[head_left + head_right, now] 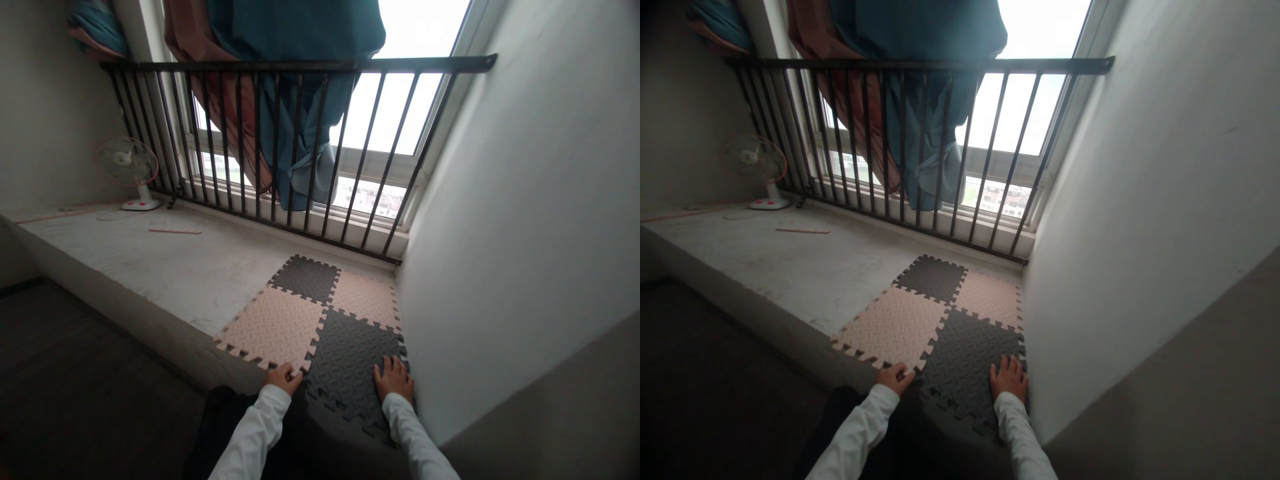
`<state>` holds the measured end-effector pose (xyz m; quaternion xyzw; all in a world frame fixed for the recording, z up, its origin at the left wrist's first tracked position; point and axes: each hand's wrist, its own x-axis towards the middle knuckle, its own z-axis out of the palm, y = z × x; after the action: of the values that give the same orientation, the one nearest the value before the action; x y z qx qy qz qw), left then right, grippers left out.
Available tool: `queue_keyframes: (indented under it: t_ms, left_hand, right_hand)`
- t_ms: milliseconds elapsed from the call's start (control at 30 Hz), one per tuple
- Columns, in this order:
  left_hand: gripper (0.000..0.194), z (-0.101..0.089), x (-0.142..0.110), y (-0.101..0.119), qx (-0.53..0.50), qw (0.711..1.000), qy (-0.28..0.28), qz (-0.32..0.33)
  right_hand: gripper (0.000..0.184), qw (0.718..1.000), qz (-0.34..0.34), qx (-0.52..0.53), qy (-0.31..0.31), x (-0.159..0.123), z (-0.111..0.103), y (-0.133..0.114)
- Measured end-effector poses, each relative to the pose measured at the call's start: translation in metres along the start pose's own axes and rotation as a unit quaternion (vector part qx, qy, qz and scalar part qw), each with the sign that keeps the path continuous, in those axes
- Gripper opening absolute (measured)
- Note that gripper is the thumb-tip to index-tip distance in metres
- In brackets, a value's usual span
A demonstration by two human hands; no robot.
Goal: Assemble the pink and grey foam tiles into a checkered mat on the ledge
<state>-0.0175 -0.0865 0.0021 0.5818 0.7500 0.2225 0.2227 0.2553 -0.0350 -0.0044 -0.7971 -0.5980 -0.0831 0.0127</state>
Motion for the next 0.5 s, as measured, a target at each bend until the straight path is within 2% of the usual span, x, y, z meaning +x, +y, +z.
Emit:
queue_keyframes:
  t_ms: [500]
  left_hand:
    - [0.021, 0.0017, 0.0009, -0.0009, -0.003, 1.0, 0.015, 0.002]
  right_hand:
    - [0.042, 1.0, -0.003, -0.001, 0.002, 0.0008, 0.0011, 0.0003]
